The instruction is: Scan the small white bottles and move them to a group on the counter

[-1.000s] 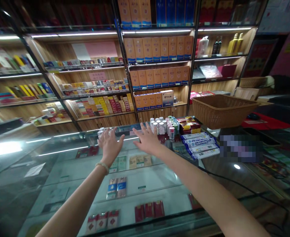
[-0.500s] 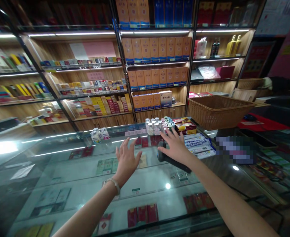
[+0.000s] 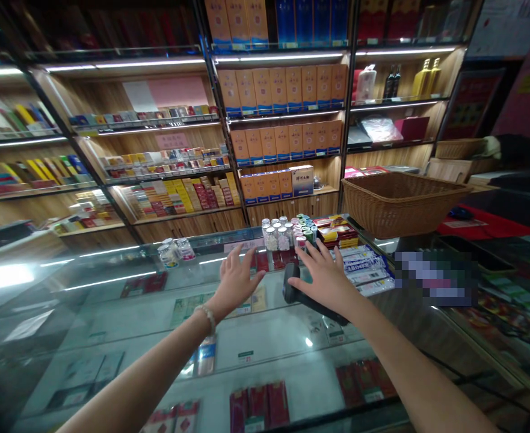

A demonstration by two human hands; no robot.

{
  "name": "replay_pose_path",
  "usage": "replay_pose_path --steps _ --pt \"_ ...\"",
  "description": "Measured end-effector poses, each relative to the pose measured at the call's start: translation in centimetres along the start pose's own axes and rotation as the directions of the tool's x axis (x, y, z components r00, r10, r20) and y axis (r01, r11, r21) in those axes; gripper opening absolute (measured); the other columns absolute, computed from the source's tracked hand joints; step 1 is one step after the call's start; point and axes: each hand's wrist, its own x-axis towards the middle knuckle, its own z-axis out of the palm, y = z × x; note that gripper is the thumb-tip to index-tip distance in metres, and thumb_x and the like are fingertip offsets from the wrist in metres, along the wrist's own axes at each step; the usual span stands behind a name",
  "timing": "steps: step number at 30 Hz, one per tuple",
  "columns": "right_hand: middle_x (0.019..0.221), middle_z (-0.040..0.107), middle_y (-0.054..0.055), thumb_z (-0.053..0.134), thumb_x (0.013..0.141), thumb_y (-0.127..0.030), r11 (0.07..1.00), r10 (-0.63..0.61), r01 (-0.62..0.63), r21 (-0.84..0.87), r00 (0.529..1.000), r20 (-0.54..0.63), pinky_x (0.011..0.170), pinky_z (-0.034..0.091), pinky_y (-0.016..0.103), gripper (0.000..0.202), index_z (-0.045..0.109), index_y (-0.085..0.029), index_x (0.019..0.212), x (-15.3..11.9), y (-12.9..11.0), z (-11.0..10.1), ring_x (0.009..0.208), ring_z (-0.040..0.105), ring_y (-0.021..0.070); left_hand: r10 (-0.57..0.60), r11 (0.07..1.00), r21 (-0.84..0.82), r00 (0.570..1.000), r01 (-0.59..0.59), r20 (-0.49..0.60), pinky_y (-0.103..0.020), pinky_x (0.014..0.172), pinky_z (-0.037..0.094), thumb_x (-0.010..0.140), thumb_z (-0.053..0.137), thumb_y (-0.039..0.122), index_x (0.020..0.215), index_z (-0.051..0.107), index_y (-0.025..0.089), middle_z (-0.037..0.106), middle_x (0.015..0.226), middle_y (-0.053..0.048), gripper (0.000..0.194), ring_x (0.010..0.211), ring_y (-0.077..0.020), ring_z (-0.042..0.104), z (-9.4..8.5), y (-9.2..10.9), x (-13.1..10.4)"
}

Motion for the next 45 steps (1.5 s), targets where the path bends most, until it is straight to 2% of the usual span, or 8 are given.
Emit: replay_pose_path --steps 4,7,13,19,25,29,36,45 --pt "0.164 0.037 0.009 0.046 0.094 -0.064 1.000 -0.009 0.008 -0.017 1.000 -0.023 0.122 0.012 0.066 0.070 0.044 -0.027 0.154 -0.1 -0.2 0.0 0.155 0.023 0.0338 0.037 0.998 0.047 0.996 -0.033 -0.083 -0.061 0.122 0.024 0.089 0.065 0.040 0.146 0.051 0.028 0.033 0.163 -0.014 0.060 0.152 -0.0357 0.027 -0.1 0.8 4.9" --pt "0.164 0.037 0.009 0.046 0.095 -0.064 0.999 -0.017 0.016 -0.041 0.999 -0.039 0.123 0.010 0.067 0.070 0.045 -0.027 0.153 -0.2 -0.4 0.0 0.155 0.023 0.0342 -0.014 0.999 0.028 0.995 0.017 -0.104 -0.060 0.122 0.026 0.089 0.066 0.043 0.134 0.063 0.027 0.037 0.161 -0.014 0.048 0.151 -0.0361 0.029 0.6 1.2 8.0" --pt "0.164 0.037 0.009 0.048 0.094 -0.064 0.997 -0.046 0.040 -0.072 0.995 -0.084 0.122 0.008 0.068 0.070 0.045 -0.028 0.153 -0.3 -0.7 -0.2 0.155 0.023 0.0353 -0.126 0.992 -0.007 0.972 0.127 -0.198 -0.065 0.120 0.025 0.086 0.067 0.053 0.120 0.071 0.026 0.044 0.157 -0.014 0.043 0.149 -0.0360 0.033 2.8 2.0 10.6" --pt "0.164 0.036 0.008 0.048 0.094 -0.065 0.996 -0.051 0.043 -0.079 0.993 -0.104 0.123 0.007 0.067 0.071 0.045 -0.027 0.153 -0.4 -0.6 -0.3 0.155 0.022 0.0353 -0.171 0.985 -0.048 0.964 0.164 -0.202 -0.066 0.118 0.029 0.085 0.069 0.053 0.117 0.072 0.026 0.046 0.156 -0.015 0.042 0.147 -0.0369 0.035 4.3 2.4 11.1" --pt "0.164 0.037 0.008 0.047 0.094 -0.066 0.996 -0.062 0.054 -0.075 0.991 -0.116 0.123 0.008 0.067 0.070 0.046 -0.027 0.153 -0.4 -0.5 -0.3 0.155 0.022 0.0347 -0.145 0.989 -0.023 0.966 0.143 -0.212 -0.067 0.118 0.026 0.088 0.067 0.050 0.110 0.072 0.025 0.046 0.156 -0.014 0.034 0.148 -0.0364 0.034 4.3 2.5 11.4" --pt "0.164 0.037 0.008 0.047 0.094 -0.066 0.995 -0.062 0.053 -0.081 0.991 -0.120 0.123 0.006 0.067 0.069 0.048 -0.027 0.151 -0.4 -0.5 -0.2 0.155 0.022 0.0348 -0.140 0.990 -0.020 0.973 0.139 -0.184 -0.067 0.120 0.024 0.089 0.066 0.048 0.107 0.072 0.025 0.047 0.155 -0.013 0.030 0.148 -0.0353 0.033 3.5 2.4 11.0" --pt "0.163 0.039 0.008 0.045 0.095 -0.065 0.996 -0.050 0.043 -0.073 0.994 -0.099 0.123 0.006 0.067 0.068 0.048 -0.026 0.151 -0.4 -0.8 -0.4 0.154 0.023 0.0350 -0.064 0.998 0.017 0.993 0.066 -0.097 -0.070 0.121 0.015 0.085 0.073 0.043 0.104 0.074 0.024 0.050 0.154 -0.012 0.027 0.150 -0.0358 0.029 0.9 1.9 9.3" --pt "0.164 0.038 0.008 0.041 0.095 -0.066 0.996 -0.057 0.051 -0.069 0.994 -0.092 0.122 0.006 0.069 0.069 0.046 -0.028 0.153 -0.4 -0.1 0.1 0.155 0.021 0.0348 0.040 0.998 0.048 0.998 -0.038 -0.042 -0.075 0.120 0.011 0.085 0.074 0.045 0.099 0.075 0.026 0.052 0.153 -0.009 0.023 0.150 -0.0380 0.029 -1.2 0.9 5.5"
